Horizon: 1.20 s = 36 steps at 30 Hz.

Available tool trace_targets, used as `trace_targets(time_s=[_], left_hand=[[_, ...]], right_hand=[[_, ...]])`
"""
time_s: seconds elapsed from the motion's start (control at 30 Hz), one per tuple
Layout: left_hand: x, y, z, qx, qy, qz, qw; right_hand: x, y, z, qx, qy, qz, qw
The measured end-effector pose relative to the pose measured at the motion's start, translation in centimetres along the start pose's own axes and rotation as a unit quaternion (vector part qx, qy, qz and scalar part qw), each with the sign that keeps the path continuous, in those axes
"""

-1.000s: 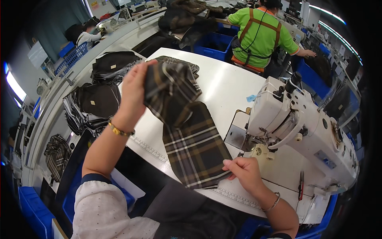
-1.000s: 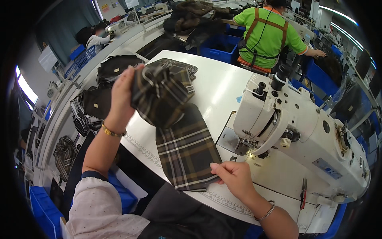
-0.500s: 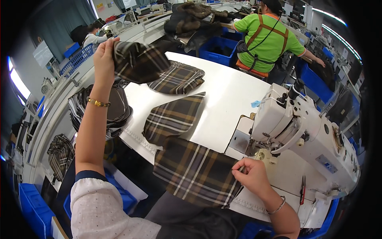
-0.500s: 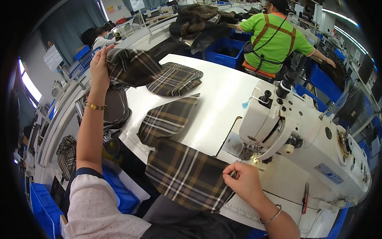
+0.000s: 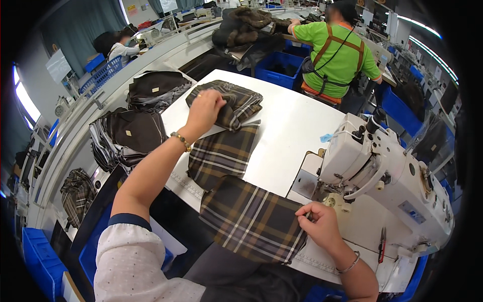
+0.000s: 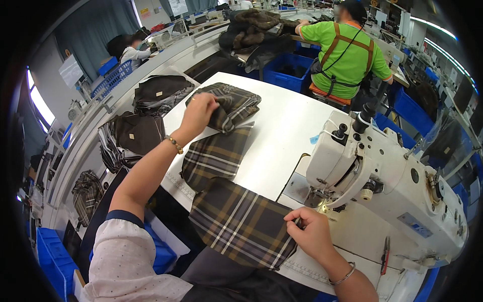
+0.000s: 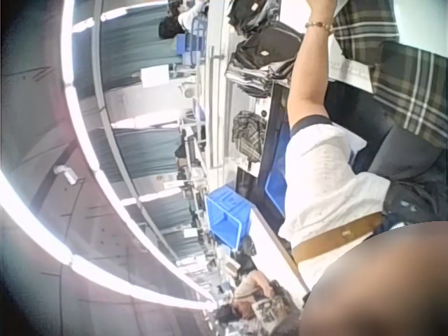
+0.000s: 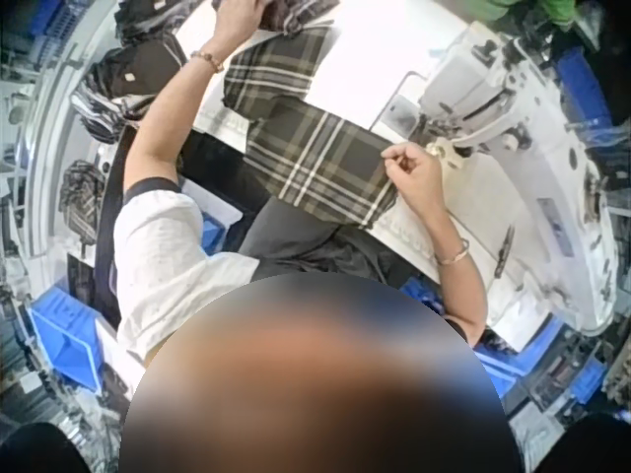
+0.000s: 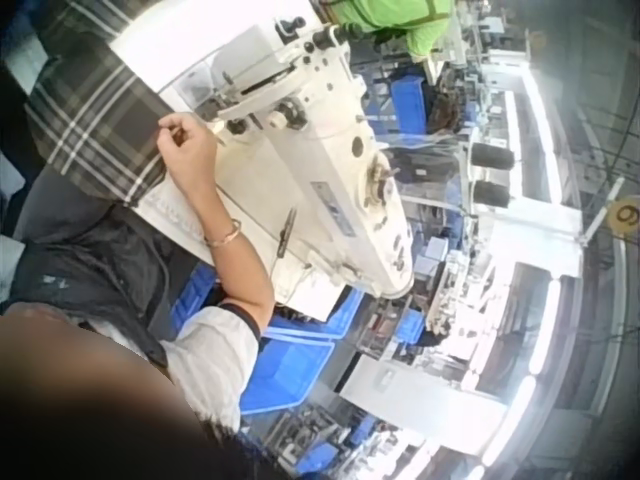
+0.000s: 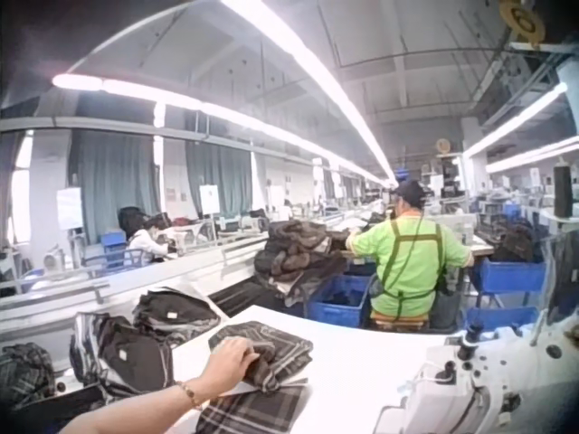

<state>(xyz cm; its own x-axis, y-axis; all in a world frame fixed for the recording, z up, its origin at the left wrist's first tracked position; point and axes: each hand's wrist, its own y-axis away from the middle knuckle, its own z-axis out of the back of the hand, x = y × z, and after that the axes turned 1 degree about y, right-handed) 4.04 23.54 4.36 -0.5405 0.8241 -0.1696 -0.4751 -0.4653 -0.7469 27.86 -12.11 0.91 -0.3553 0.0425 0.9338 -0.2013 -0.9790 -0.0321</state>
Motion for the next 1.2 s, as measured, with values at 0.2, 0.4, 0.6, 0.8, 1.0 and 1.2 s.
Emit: trace_targets(time_s=[0.2,0.4,0.6,0.8,1.0,1.2], left_hand=[[-3.6,2.9,2.9,0.041,-0.062,-0.011,0.997],[-7.1,6.9,12.1,0.464,0.148,-0.014,0.873],[-8.6,11.5,10.3,0.412,0.044,-0.068,0.908],[-8.9,7.8,9.9,0.263,0.136,-0.004,0.955],[-3.4,-1.7,9.6,0.054,0.432,0.298,0.85],[4.0,-3.9,6.7,0.008,0.359,0.476,0.803]], right_hand=[[-0.5,0.0,0.4,0.016,-0.024,-0.029,0.999],[0.2,-0.5,1.2,0.051,0.009,-0.017,0.999],[1.2,-1.2,3.5,0.209,-0.04,-0.111,0.971],[-0.5,-1.7,5.0,0.35,-0.032,-0.059,0.934],[-0.4,-1.4,4.7,0.34,-0.063,-0.07,0.936],[0.3,-0.9,3.0,0.189,-0.08,-0.028,0.978]])
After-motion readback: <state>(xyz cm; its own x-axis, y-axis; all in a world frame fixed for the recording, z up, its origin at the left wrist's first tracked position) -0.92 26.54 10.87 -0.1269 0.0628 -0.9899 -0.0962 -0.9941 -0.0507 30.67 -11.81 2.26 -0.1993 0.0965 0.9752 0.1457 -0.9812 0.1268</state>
